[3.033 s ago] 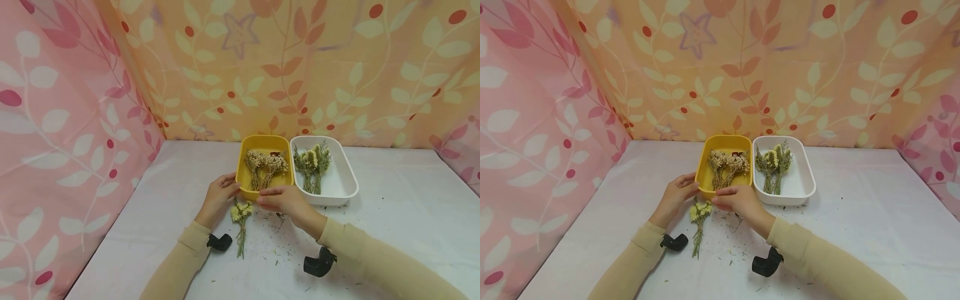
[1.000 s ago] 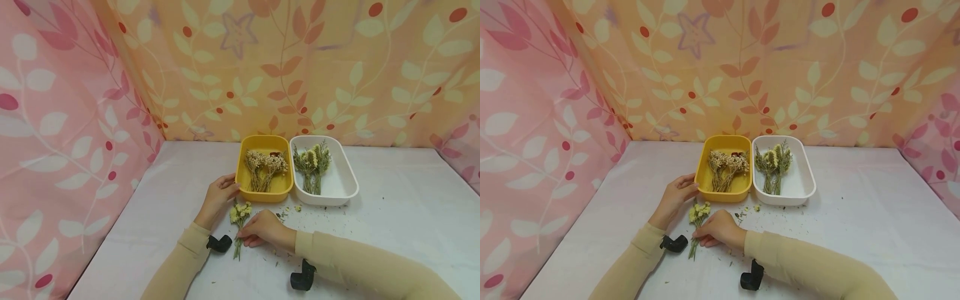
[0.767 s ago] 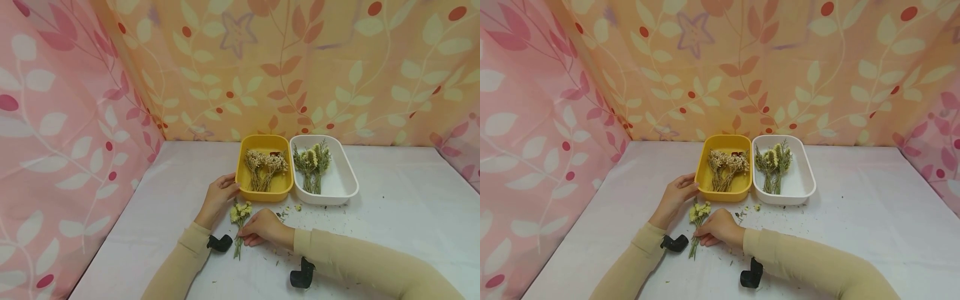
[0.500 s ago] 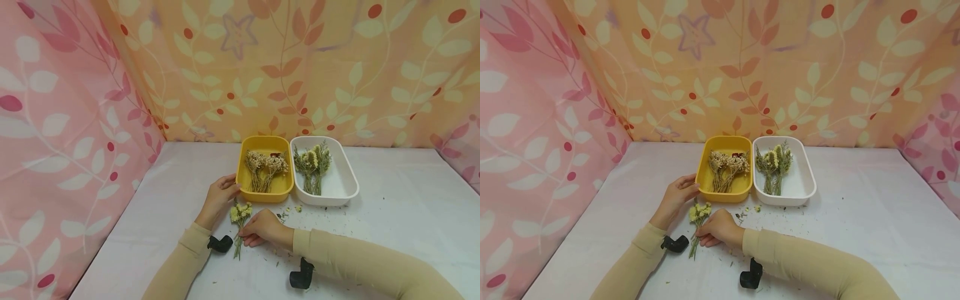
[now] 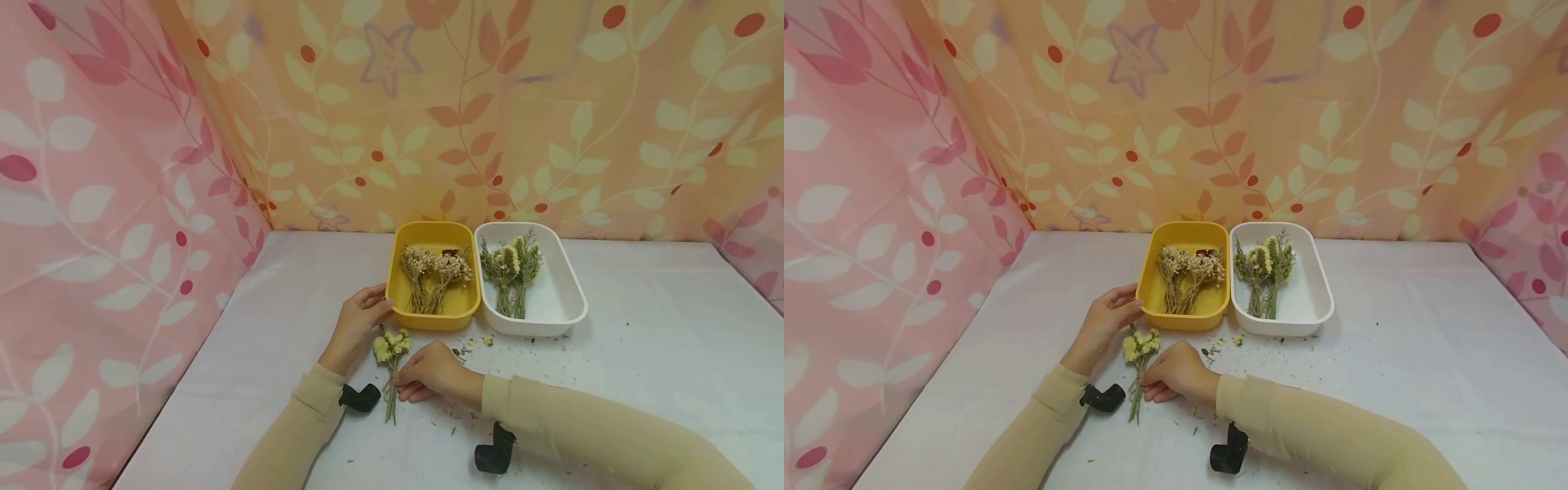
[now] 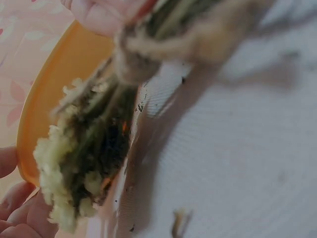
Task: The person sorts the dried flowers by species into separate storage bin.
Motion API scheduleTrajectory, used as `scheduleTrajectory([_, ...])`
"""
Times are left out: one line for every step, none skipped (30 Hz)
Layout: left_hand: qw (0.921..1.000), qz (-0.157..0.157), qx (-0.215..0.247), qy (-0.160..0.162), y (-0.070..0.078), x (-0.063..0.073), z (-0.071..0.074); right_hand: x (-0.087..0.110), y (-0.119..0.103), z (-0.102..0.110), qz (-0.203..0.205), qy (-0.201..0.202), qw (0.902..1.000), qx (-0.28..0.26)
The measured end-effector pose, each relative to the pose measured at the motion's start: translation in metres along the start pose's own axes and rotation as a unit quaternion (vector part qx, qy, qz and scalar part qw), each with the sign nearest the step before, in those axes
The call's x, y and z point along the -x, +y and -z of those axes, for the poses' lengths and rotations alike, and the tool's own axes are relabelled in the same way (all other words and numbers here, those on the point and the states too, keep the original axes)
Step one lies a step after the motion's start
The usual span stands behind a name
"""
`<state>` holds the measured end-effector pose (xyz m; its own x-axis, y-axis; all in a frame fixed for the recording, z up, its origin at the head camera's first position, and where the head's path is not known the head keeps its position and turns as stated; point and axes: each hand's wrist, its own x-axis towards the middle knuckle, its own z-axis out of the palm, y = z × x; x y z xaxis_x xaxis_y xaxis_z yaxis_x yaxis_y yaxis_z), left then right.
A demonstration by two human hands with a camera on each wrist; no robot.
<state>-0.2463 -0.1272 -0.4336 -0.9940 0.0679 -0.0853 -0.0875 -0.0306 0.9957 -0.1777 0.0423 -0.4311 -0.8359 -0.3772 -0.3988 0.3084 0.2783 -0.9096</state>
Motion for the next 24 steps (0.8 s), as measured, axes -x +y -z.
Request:
scheduleTrajectory([1.0000, 0.001, -0.001, 0.000, 0.000, 0.000, 0.000, 0.001, 0.001, 0.001, 0.003, 0.000, 1.0000, 0.002])
scheduleTrajectory([1.0000, 0.002, -0.002, 0.000, 0.000, 0.001, 0.000, 0.002, 0.001, 0.002, 0.007, 0.000, 1.0000, 0.005])
scheduleTrajectory([1.0000, 0.001, -0.004, 0.000, 0.000, 0.001, 0.000, 0.003, 0.002, 0.004, 0.010, 0.000, 0.9999, 0.007])
scheduleTrajectory([1.0000, 0.001, -0.004, 0.001, 0.001, 0.001, 0.000, 0.004, 0.003, 0.005, 0.012, 0.000, 0.9999, 0.009])
scheduleTrajectory([1.0000, 0.002, -0.003, 0.001, 0.001, 0.001, 0.000, 0.005, 0.004, 0.007, 0.013, -0.001, 0.9999, 0.011])
scheduleTrajectory([1.0000, 0.002, -0.001, 0.002, 0.001, 0.001, -0.001, 0.007, 0.005, 0.009, 0.013, 0.000, 0.9998, 0.014])
scheduleTrajectory([1.0000, 0.002, -0.001, 0.002, 0.001, 0.001, -0.001, 0.009, 0.005, 0.011, 0.011, -0.001, 0.9998, 0.015])
scheduleTrajectory([1.0000, 0.000, 0.000, 0.002, 0.000, 0.001, -0.001, 0.011, 0.006, 0.013, 0.008, -0.001, 0.9999, 0.015])
scheduleTrajectory([1.0000, -0.001, 0.002, 0.001, 0.001, 0.001, -0.001, 0.013, 0.006, 0.015, 0.006, -0.002, 0.9999, 0.015])
scheduleTrajectory([1.0000, -0.001, 0.004, 0.001, 0.001, 0.001, -0.001, 0.014, 0.007, 0.017, 0.004, -0.003, 0.9999, 0.016])
scheduleTrajectory([1.0000, -0.001, 0.007, 0.001, 0.001, 0.001, -0.001, 0.016, 0.007, 0.019, 0.002, -0.004, 0.9998, 0.018])
scheduleTrajectory([1.0000, -0.001, 0.008, 0.001, 0.001, 0.000, -0.001, 0.018, 0.007, 0.021, 0.000, -0.006, 0.9998, 0.016])
scheduleTrajectory([1.0000, -0.001, 0.007, 0.000, 0.001, 0.000, -0.001, 0.020, 0.008, 0.023, -0.001, -0.007, 0.9998, 0.017])
scheduleTrajectory([1.0000, 0.000, 0.008, 0.000, 0.001, 0.000, -0.002, 0.023, 0.008, 0.025, -0.001, -0.010, 0.9998, 0.016])
scheduleTrajectory([1.0000, 0.000, 0.006, 0.000, 0.001, 0.000, -0.001, 0.025, 0.009, 0.028, 0.000, -0.013, 0.9998, 0.015])
scheduleTrajectory([1.0000, 0.000, 0.005, 0.000, 0.000, 0.000, -0.001, 0.028, 0.010, 0.030, 0.001, -0.015, 0.9998, 0.014])
scheduleTrajectory([1.0000, 0.001, 0.005, -0.001, 0.000, 0.000, -0.001, 0.031, 0.010, 0.032, 0.002, -0.017, 0.9998, 0.014])
scheduleTrajectory([1.0000, 0.002, 0.004, -0.001, 0.000, 0.000, -0.001, 0.034, 0.011, 0.034, 0.002, -0.019, 0.9997, 0.012])
scheduleTrajectory([1.0000, 0.002, 0.003, -0.001, 0.000, 0.000, -0.001, 0.037, 0.011, 0.037, 0.003, -0.020, 0.9997, 0.012])
scheduleTrajectory([1.0000, 0.001, 0.001, -0.002, 0.000, 0.000, -0.001, 0.040, 0.012, 0.039, 0.004, -0.021, 0.9997, 0.010])
scheduleTrajectory([1.0000, -0.001, -0.002, -0.002, 0.000, 0.000, -0.001, 0.043, 0.012, 0.042, 0.005, -0.021, 0.9997, 0.008])
scheduleTrajectory([1.0000, -0.002, -0.003, -0.002, 0.001, 0.001, -0.001, 0.046, 0.013, 0.044, 0.005, -0.019, 0.9998, 0.007])
scheduleTrajectory([1.0000, -0.003, -0.004, -0.002, 0.001, 0.002, -0.001, 0.049, 0.013, 0.046, 0.005, -0.019, 0.9998, 0.006])
scheduleTrajectory([1.0000, -0.005, -0.006, -0.003, 0.001, 0.002, -0.001, 0.052, 0.013, 0.048, 0.006, -0.019, 0.9998, 0.007])
